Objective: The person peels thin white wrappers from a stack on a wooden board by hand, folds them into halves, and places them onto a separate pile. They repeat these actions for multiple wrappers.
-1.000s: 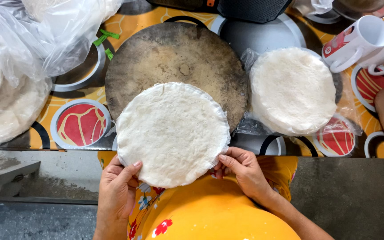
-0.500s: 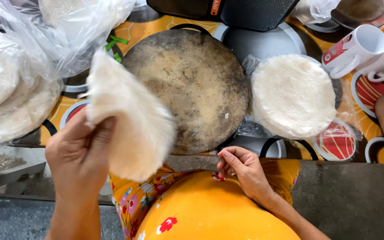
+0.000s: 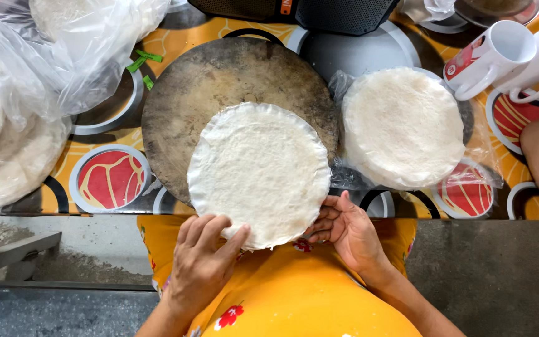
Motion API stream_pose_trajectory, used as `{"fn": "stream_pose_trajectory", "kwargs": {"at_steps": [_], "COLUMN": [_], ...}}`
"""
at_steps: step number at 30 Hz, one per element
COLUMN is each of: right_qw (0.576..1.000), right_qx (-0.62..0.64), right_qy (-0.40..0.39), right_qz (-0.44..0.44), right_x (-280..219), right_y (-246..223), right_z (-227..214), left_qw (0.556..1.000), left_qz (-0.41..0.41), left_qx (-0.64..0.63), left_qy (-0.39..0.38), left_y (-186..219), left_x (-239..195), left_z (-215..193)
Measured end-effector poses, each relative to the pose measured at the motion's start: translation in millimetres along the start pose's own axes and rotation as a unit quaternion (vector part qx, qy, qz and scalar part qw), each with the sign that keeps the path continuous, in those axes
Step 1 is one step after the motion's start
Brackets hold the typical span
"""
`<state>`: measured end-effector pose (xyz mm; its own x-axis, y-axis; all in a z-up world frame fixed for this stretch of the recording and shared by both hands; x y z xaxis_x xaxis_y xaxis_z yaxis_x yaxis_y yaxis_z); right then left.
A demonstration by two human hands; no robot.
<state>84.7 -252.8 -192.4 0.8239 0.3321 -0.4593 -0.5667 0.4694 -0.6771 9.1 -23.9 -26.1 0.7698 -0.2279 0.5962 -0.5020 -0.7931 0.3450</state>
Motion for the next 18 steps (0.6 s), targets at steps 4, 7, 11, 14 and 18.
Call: {"fn": "stream_pose_trajectory", "kwargs": {"at_steps": [4,7,11,14,18], "right_qw": [0.999,0.999,0.998,0.996,0.995], "right_qx": [-0.015,-0.026,-0.032,-0.071,-0.077], "right_qy": [0.003,0.01,0.036,0.048,0.052], "right_qz": [-0.03,-0.041,-0.029,-0.033,-0.038], "right_x": [6,8,6,4,2], "right_y": [-7,-9,-3,-2,-2], "right_z": [1,1,-1,-2,-4], "left_qw": [0.985,0.942,0.707,0.59,0.599], "left_qz": [-0.127,-0.285,-0.561,-0.585,-0.562], "left_qx": [-0.06,-0.138,-0.431,-0.556,-0.571], "left_qy": [0.103,0.108,0.028,0.01,0.004], "left_y": [-10,-40,-78,-72,-68], "left_x": [-33,-64,-124,-135,-134], "left_z": [-5,11,86,119,123]}}
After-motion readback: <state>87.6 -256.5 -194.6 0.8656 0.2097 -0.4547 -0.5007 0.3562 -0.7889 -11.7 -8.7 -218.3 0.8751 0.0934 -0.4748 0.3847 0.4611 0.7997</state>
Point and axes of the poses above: each hand's wrist, its own x-axis towards the middle knuckle, its own z-axis out of the palm, y = z × x, the point moved 10 cm from there along x, towards the middle knuckle, and after that the axes turned 5 degrees about y, right-handed, at the moved point
